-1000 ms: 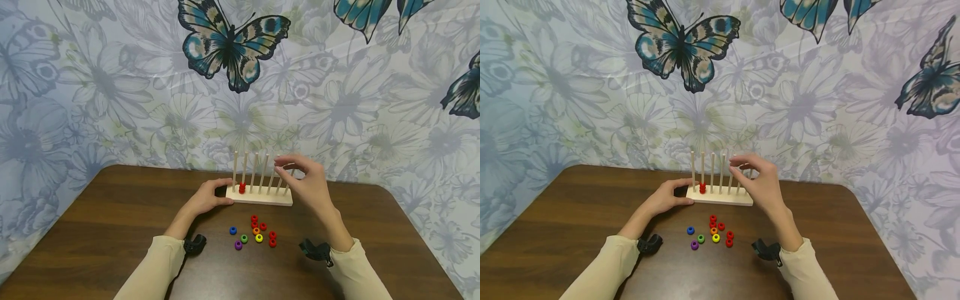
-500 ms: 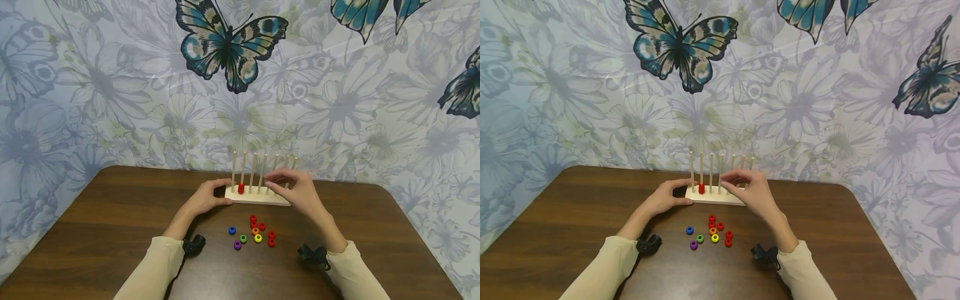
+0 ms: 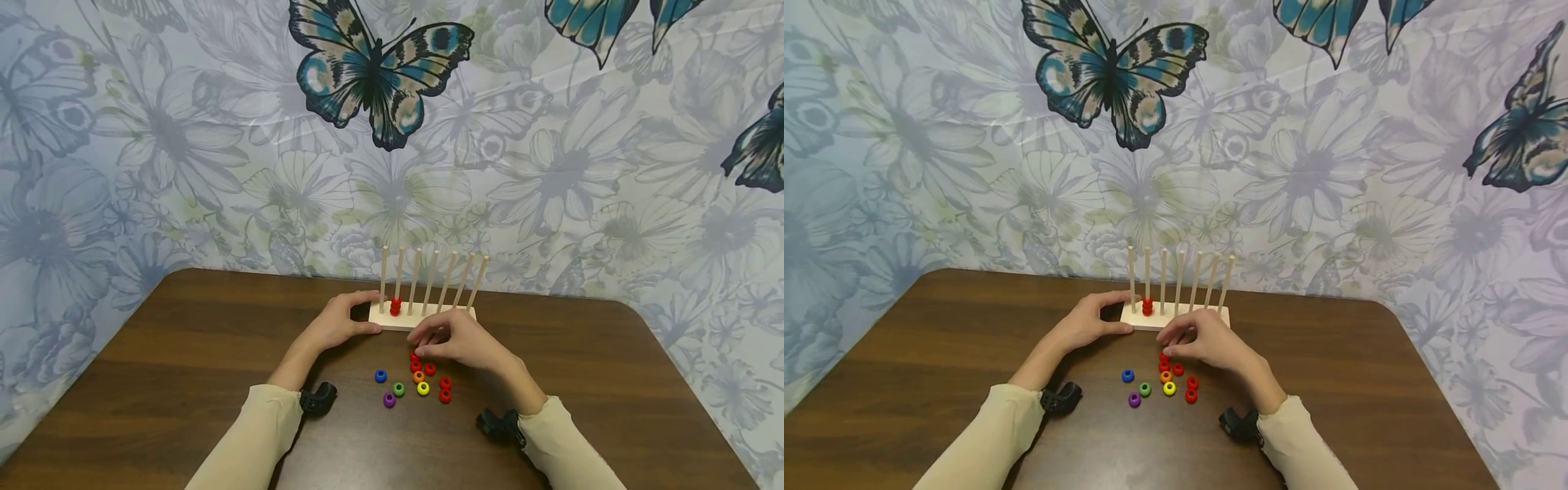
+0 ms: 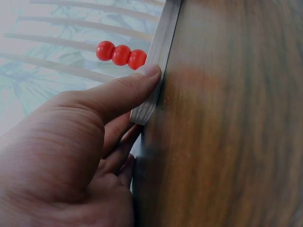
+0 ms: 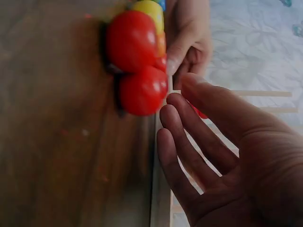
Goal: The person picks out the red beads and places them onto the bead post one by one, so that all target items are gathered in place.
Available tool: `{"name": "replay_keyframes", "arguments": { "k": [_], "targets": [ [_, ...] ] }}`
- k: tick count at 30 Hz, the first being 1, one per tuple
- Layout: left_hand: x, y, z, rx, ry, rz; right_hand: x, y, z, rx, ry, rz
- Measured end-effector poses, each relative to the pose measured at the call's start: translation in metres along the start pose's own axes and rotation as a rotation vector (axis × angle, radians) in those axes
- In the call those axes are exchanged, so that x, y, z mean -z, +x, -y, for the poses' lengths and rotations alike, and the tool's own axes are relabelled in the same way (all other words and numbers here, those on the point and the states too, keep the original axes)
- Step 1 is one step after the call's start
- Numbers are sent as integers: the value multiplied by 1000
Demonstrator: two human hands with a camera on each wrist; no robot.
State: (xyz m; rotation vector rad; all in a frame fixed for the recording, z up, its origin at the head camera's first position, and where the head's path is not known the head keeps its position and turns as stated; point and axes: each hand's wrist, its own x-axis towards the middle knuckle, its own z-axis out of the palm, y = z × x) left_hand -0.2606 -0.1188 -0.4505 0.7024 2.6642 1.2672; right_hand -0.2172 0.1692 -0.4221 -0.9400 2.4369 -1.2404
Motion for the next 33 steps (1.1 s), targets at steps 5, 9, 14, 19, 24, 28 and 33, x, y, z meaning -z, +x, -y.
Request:
{"name": "replay_keyframes", "arguments": {
  "k": [5,9,14,19,24,28,33],
  "targets": [
    [1,0,0,-1,2,1,-5,2,-1,3,-35,49],
    [2,0,1,-1,3,7,-8,4,-1,8,-69,59],
    [2,-1,0,5,0,6,-7,5,2,13,-73,33],
    [1,-2,0,-3,1,-1,-2,4,9,13,-71,-55],
    [0,-2,0,-1,-2,-5,8,3,18,64,-71,-163],
    [0,-1,1,-2,-20,1,18,2,35,98,-79,-238],
    [1,1,1,4,-34,11,31,7,63,152,-119,-339]
  ]
}}
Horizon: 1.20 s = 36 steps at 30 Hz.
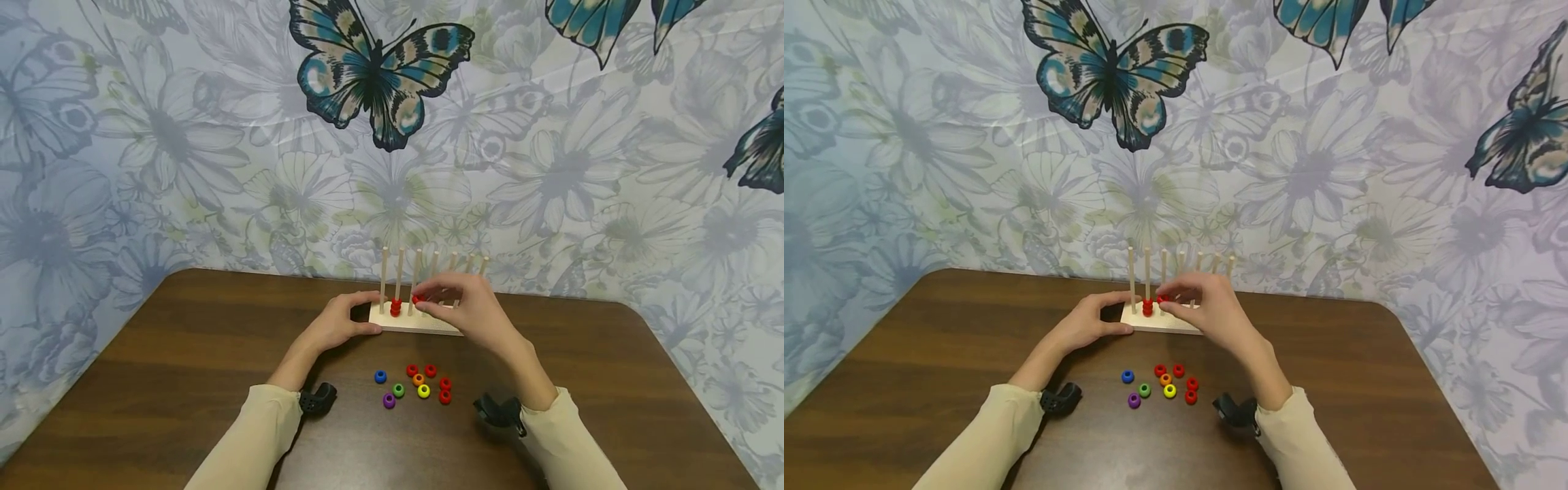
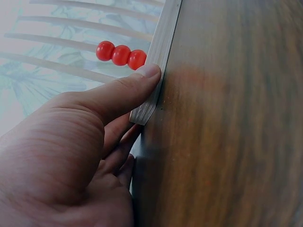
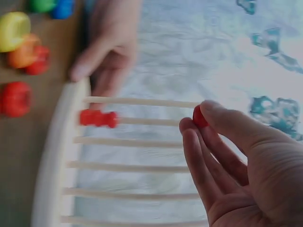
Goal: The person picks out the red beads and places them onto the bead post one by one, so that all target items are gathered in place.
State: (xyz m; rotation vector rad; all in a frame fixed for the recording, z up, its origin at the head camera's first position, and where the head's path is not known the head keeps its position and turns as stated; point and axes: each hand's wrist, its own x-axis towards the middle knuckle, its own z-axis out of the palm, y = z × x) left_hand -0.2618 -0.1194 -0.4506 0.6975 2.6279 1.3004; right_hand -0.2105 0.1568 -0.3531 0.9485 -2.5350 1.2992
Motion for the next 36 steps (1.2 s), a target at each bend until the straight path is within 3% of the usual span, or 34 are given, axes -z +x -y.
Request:
{"name": "replay_keyframes", "arguments": {
  "k": [10,16,23,36],
  "targets": [
    [1,1,1,1,10,-4,11,32,49,134,4,-286],
    [-1,0,0,2,9,-3,6,48,44,186,17,-406],
    [0,-1,0,-8,10,-12,-4,62,26,191,-68,-385],
    [-1,0,1,-21,17,-16,-8,59,22,133,-179,-337]
  ]
}}
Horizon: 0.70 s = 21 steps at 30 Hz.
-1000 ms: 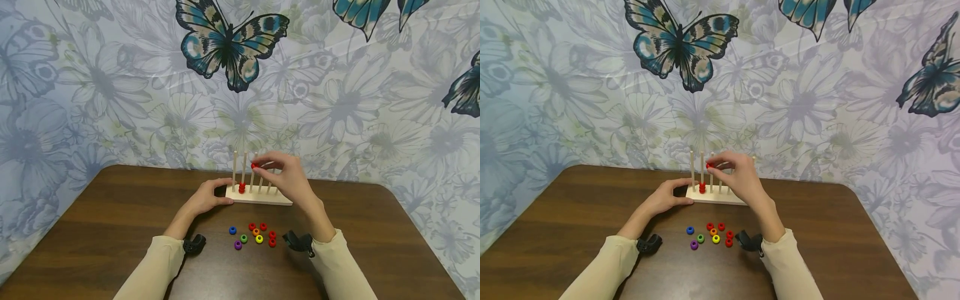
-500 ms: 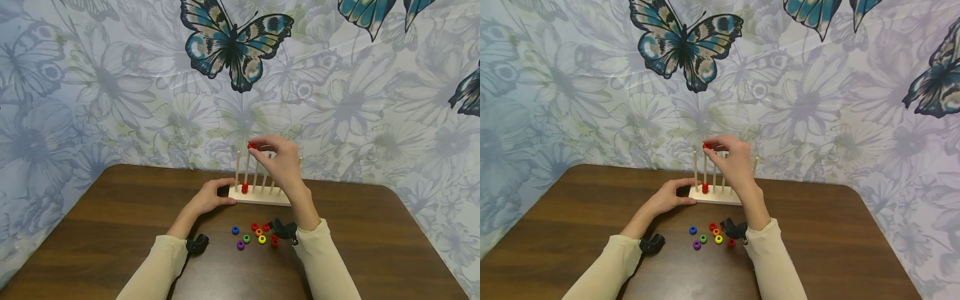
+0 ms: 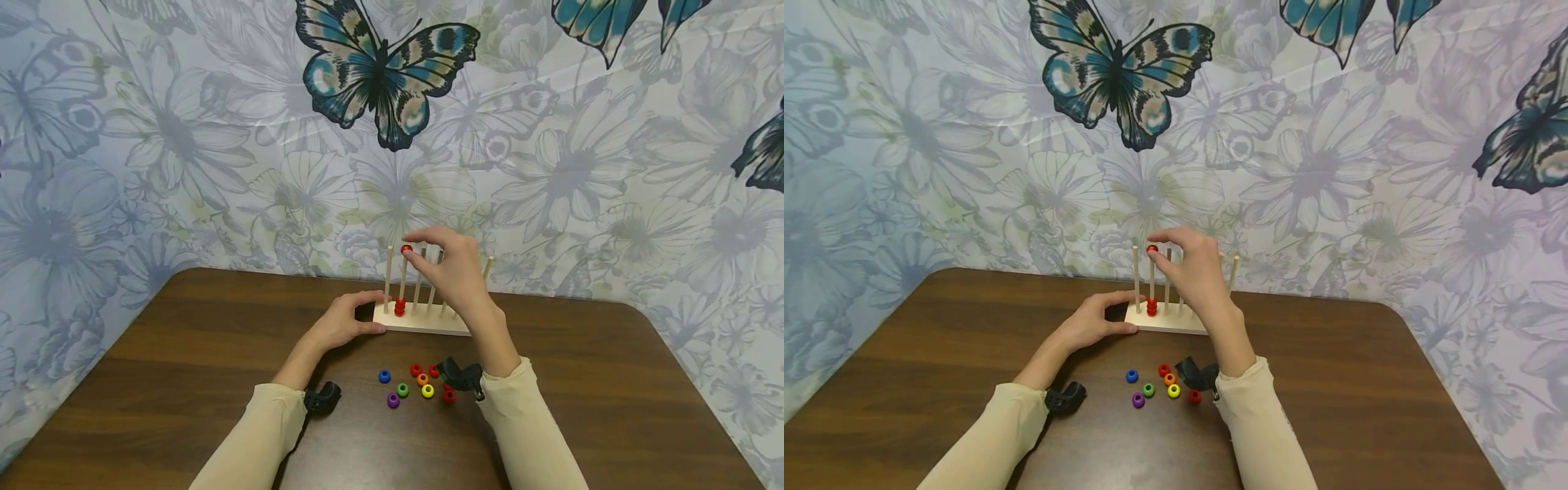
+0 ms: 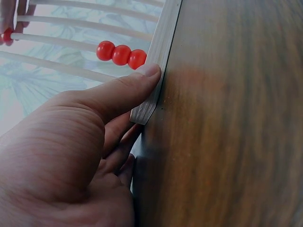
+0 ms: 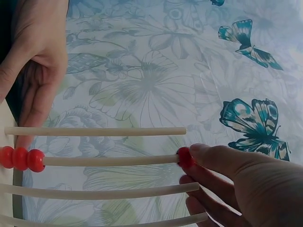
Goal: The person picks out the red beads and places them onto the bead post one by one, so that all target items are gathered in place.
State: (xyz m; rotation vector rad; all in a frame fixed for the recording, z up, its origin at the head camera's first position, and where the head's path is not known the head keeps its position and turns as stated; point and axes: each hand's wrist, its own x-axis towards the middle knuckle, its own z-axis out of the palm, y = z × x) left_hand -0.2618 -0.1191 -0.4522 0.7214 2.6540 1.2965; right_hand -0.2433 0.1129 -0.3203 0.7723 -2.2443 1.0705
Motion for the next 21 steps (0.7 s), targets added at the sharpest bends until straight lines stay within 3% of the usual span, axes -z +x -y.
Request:
{"name": "replay_keyframes", "arguments": {
  "k": [7,12,17,21],
  "targets": [
    [0,-3,-3,20,-7,6,8,-7,0,18,19,-86],
    [-1,-2,-4,19,-4,5,23,-20,-1,25,62,-123],
    [0,-3,-3,24,9,5,42,-34,11,66,46,-158],
    [0,-2,-3,14,12,9,59,-49,16,48,37,-166]
  ]
}}
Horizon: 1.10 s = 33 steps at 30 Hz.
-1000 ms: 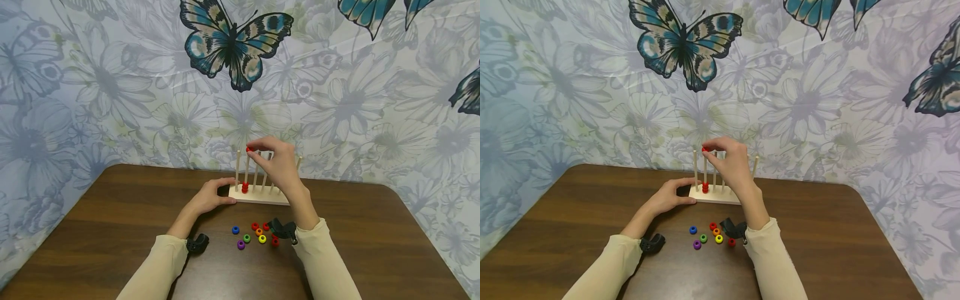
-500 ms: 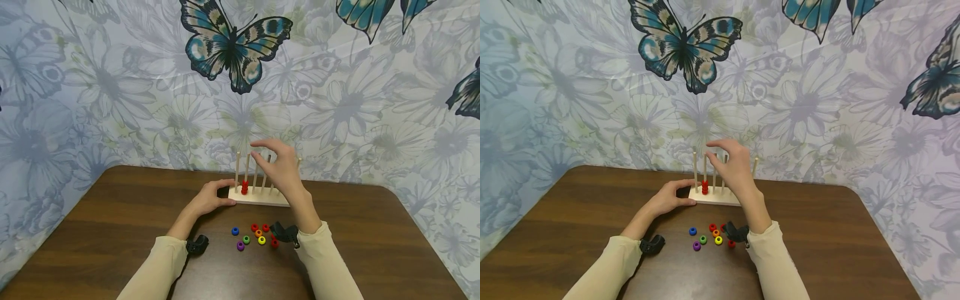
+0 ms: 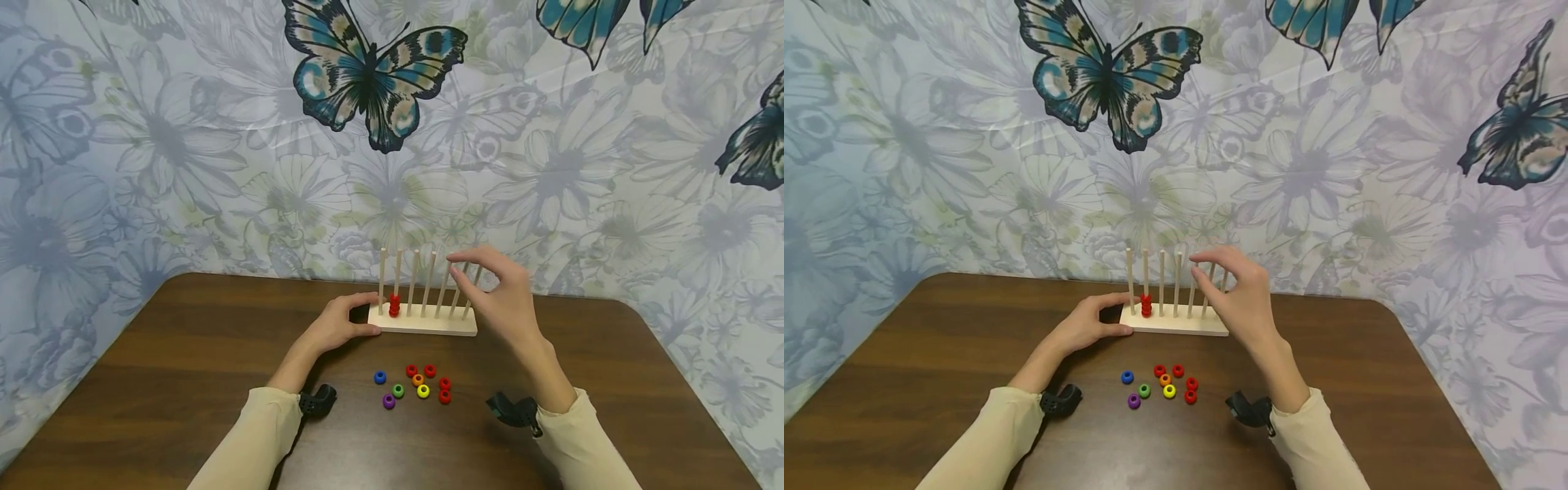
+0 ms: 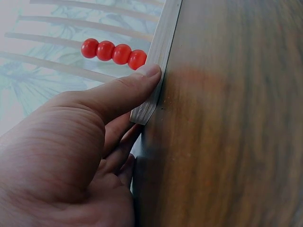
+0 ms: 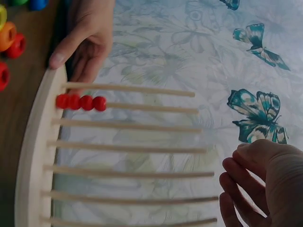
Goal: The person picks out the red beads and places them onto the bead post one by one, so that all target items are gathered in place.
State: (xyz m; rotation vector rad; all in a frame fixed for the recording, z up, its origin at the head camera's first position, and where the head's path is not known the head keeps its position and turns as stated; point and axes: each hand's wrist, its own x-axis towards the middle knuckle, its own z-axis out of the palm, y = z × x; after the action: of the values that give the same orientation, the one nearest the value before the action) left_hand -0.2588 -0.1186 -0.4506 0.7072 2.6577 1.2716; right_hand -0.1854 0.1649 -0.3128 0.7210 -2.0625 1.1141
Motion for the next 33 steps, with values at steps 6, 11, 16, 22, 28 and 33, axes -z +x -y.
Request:
{"name": "replay_keyframes", "arguments": {
  "k": [6,11,16,22,28,33],
  "targets": [
    [0,1,0,-4,-3,5,23,-23,-24,-30,-41,20],
    [0,1,0,13,-6,2,29,-40,-54,-80,-67,53],
    [0,1,0,2,3,0,24,-50,-65,-136,-31,122],
    [0,2,0,-8,0,-4,9,-62,-67,-208,-15,300],
    [-1,1,0,-7,-4,-1,-9,-76,-69,-248,52,571],
    [-1,1,0,-7,-14,-7,-19,-82,-68,-270,108,732]
  ]
}}
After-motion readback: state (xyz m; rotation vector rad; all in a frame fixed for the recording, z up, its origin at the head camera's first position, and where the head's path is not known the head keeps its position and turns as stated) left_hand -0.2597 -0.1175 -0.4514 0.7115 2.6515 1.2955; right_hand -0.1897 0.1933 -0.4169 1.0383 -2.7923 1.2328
